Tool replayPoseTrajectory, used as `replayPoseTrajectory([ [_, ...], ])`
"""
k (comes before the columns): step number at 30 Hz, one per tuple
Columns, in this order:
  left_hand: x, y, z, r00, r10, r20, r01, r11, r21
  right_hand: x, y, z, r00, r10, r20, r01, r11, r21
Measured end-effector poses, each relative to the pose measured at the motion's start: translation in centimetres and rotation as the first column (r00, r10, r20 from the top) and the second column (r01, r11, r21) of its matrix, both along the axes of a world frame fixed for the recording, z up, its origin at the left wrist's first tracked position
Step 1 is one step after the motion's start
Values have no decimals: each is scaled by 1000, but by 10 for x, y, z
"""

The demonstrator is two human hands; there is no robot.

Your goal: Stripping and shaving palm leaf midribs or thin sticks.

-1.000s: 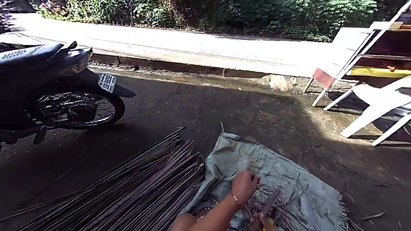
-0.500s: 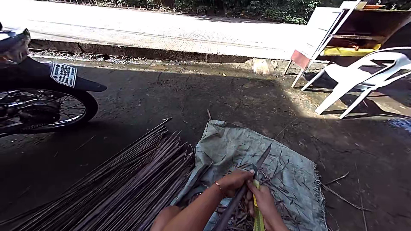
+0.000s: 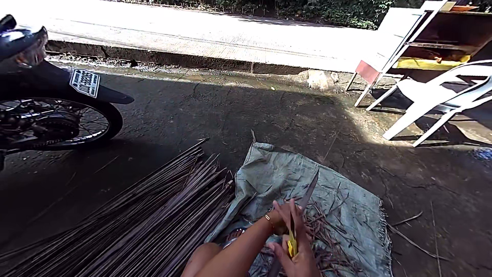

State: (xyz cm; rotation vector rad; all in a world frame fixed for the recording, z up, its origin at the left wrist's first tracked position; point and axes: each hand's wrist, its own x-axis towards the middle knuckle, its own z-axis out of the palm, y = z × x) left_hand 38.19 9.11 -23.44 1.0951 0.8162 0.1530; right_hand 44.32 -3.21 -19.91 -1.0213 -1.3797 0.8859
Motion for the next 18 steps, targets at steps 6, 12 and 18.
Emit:
replayPoseTrajectory([
  [6, 3, -12, 67, 972, 98, -216, -131, 981, -145, 62, 31, 13, 913, -363, -186, 357, 932, -68],
  [12, -4, -18, 37, 991, 105, -83, -118, 979, -168, 131, 49, -3, 820, -132, 557, 419, 802, -427],
  [18, 2, -34, 52, 993, 7, -119, -29, 982, -187, 116, 47, 6, 682, 285, 673, 384, 644, -661],
])
